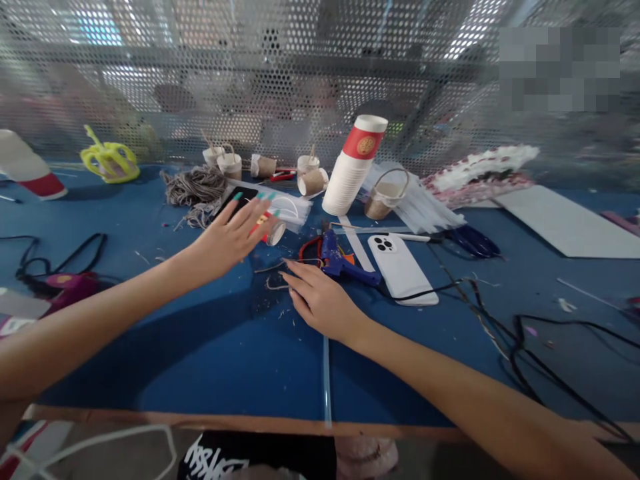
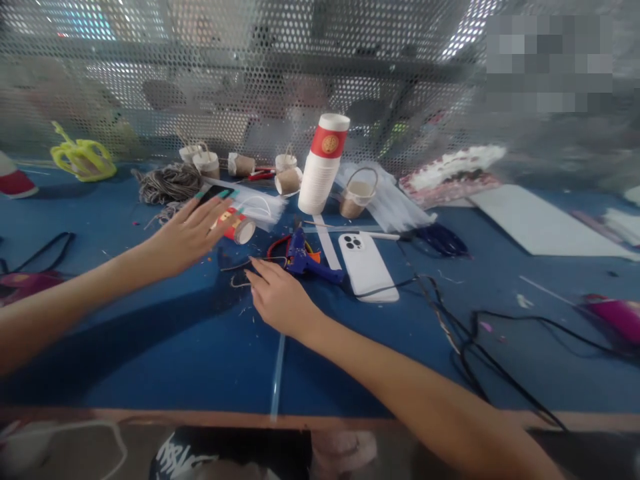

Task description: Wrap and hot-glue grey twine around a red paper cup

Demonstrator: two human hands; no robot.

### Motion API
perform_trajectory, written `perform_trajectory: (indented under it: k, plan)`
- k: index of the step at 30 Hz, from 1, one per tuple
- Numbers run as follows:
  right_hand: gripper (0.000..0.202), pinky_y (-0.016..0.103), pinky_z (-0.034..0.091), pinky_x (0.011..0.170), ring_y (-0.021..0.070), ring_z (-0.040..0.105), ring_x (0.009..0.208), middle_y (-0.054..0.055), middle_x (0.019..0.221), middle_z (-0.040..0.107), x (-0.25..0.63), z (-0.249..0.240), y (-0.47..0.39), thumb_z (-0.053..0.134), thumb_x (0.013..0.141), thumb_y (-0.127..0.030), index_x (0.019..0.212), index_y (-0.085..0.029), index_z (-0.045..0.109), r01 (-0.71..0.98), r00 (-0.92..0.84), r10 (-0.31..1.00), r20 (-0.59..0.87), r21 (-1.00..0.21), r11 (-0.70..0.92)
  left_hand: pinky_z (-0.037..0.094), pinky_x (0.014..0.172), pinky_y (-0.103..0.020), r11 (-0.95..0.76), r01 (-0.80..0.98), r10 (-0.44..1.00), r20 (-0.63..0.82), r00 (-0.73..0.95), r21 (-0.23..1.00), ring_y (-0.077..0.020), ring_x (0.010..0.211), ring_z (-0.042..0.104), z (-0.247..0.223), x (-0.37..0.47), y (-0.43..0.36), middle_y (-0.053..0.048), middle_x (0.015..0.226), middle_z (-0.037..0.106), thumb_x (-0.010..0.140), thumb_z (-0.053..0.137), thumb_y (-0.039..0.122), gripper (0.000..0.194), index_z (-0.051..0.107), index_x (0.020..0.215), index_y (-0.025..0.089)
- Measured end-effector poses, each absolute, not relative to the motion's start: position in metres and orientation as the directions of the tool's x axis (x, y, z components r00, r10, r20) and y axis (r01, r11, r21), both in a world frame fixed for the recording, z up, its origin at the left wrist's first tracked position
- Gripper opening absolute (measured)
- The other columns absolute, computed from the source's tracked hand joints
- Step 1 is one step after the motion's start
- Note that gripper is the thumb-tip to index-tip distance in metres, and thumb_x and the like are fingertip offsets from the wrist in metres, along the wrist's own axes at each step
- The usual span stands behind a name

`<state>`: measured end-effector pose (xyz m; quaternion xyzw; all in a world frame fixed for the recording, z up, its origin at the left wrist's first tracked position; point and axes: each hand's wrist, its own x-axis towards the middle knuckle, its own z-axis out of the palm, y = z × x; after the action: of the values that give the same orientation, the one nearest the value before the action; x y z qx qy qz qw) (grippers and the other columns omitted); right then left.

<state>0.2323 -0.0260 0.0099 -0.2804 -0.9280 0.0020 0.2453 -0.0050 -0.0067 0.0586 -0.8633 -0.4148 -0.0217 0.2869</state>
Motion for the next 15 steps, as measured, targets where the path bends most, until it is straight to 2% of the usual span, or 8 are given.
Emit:
perform_trajectory:
  k: [2,5,7,9,10,12,15]
  plan:
    - [0.038,0.045,0.049,0.103,0.0274,0.054,0.127,0.023,0.132,0.059,0.234,0.012,-0.025,0.041,0.092,-0.016,0.117,-0.002,0.066,0.496,-0.754,0.478,0.451,-0.086,0.864,0.03,0.113,-0.052,-0.525,0.711,0.7,0.238,0.674,-0.468,-0.034,0.141,0.032,0.054,0.006,0.006,-0.02,0.153,0.031,0.075,0.049,0.002,0.074,0.028,0.145,0.012]
    - [0.038,0.047,0.046,0.106,0.029,0.048,0.132,0.024,0.136,0.055,0.236,0.017,-0.025,0.043,0.092,-0.014,0.119,-0.001,0.065,0.455,-0.807,0.421,0.414,-0.019,0.89,0.034,0.109,-0.052,-0.482,0.742,0.738,0.241,0.63,-0.466,-0.0348,0.134,0.041,0.049,0.01,0.008,-0.021,0.142,0.045,0.076,0.047,0.002,0.071,0.028,0.145,0.008]
    - [0.039,0.049,0.043,0.107,0.0295,0.046,0.134,0.022,0.138,0.053,0.236,0.019,-0.025,0.042,0.091,-0.01,0.123,-0.003,0.063,0.445,-0.839,0.408,0.36,0.024,0.895,0.043,0.098,-0.05,-0.433,0.755,0.76,0.252,0.599,-0.492,-0.0347,0.119,0.053,0.051,0.01,0.0,-0.02,0.134,0.052,0.078,0.046,0.002,0.071,0.029,0.146,0.011]
    - [0.042,0.051,0.041,0.108,0.031,0.044,0.135,0.022,0.139,0.052,0.236,0.022,-0.027,0.041,0.089,-0.008,0.127,-0.003,0.06,0.446,-0.861,0.41,0.3,0.058,0.893,0.049,0.078,-0.042,-0.375,0.759,0.779,0.262,0.569,-0.533,-0.0314,0.1,0.06,0.055,0.009,-0.01,-0.018,0.119,0.059,0.081,0.04,0.001,0.068,0.029,0.146,0.017]
    - [0.043,0.052,0.04,0.108,0.0322,0.043,0.136,0.023,0.14,0.051,0.236,0.024,-0.028,0.042,0.089,-0.009,0.128,-0.002,0.059,0.452,-0.865,0.42,0.276,0.062,0.89,0.048,0.074,-0.04,-0.357,0.76,0.78,0.275,0.563,-0.543,-0.0309,0.097,0.059,0.057,0.008,-0.014,-0.018,0.116,0.059,0.08,0.039,0.001,0.068,0.03,0.146,0.018]
    - [0.045,0.054,0.038,0.108,0.0347,0.041,0.136,0.025,0.142,0.048,0.237,0.027,-0.029,0.045,0.089,-0.018,0.129,-0.002,0.059,0.467,-0.864,0.443,0.241,0.051,0.883,0.048,0.074,-0.041,-0.359,0.779,0.771,0.307,0.558,-0.515,-0.0318,0.096,0.057,0.061,0.006,-0.019,-0.019,0.113,0.058,0.078,0.045,0.004,0.064,0.037,0.141,0.013]
    - [0.052,0.054,0.037,0.107,0.0365,0.041,0.135,0.026,0.141,0.049,0.239,0.028,-0.029,0.047,0.088,-0.034,0.128,-0.002,0.06,0.45,-0.869,0.43,0.245,0.029,0.892,0.049,0.079,-0.046,-0.357,0.813,0.774,0.342,0.533,-0.46,-0.0343,0.097,0.055,0.061,0.001,-0.018,-0.02,0.108,0.057,0.074,0.053,0.011,0.048,0.054,0.122,0.009]
